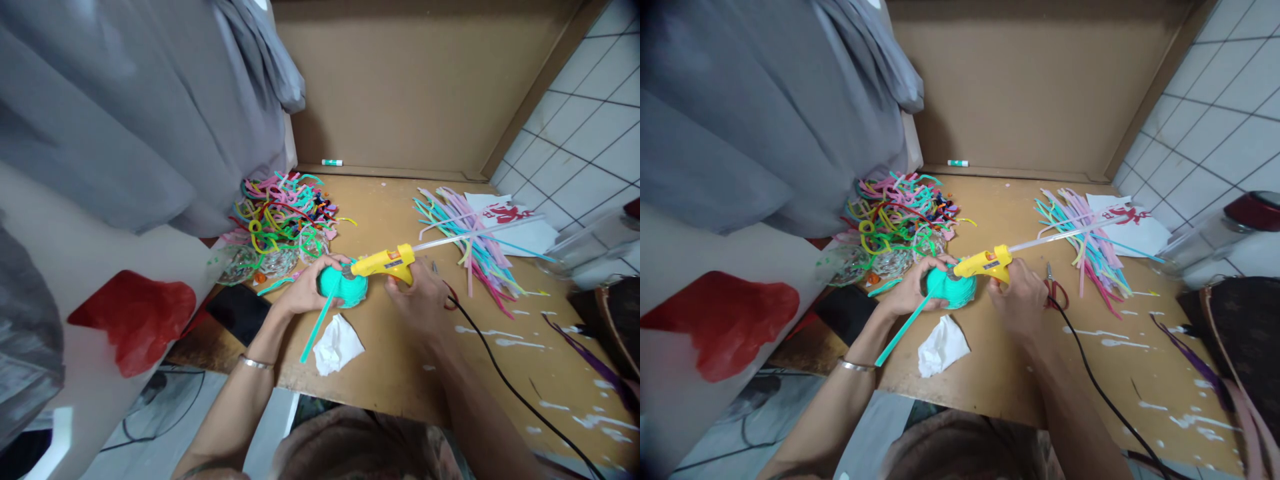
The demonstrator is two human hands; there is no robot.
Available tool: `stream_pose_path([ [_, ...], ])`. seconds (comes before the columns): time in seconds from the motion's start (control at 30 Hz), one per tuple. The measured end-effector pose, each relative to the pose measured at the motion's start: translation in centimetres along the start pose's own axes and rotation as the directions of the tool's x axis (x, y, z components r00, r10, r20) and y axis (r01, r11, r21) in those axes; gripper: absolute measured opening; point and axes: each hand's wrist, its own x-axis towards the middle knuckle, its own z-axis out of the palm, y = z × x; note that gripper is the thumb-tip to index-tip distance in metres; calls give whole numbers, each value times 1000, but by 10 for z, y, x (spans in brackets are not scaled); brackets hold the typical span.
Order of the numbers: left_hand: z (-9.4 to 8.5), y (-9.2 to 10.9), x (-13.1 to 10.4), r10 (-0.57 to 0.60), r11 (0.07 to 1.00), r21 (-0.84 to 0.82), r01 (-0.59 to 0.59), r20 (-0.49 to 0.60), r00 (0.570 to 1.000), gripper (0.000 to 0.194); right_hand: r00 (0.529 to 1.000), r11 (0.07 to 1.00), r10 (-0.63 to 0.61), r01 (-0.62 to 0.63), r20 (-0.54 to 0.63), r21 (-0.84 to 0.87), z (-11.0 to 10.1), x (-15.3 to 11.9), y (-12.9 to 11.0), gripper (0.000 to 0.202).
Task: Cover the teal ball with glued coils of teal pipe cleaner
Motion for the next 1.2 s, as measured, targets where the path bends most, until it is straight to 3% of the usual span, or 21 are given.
stream_pose_path([
  [1.2,-1,-1,0,-15,999,39,16,-5,1000,55,996,997,-6,-1,89,83,-6,1,8,6],
])
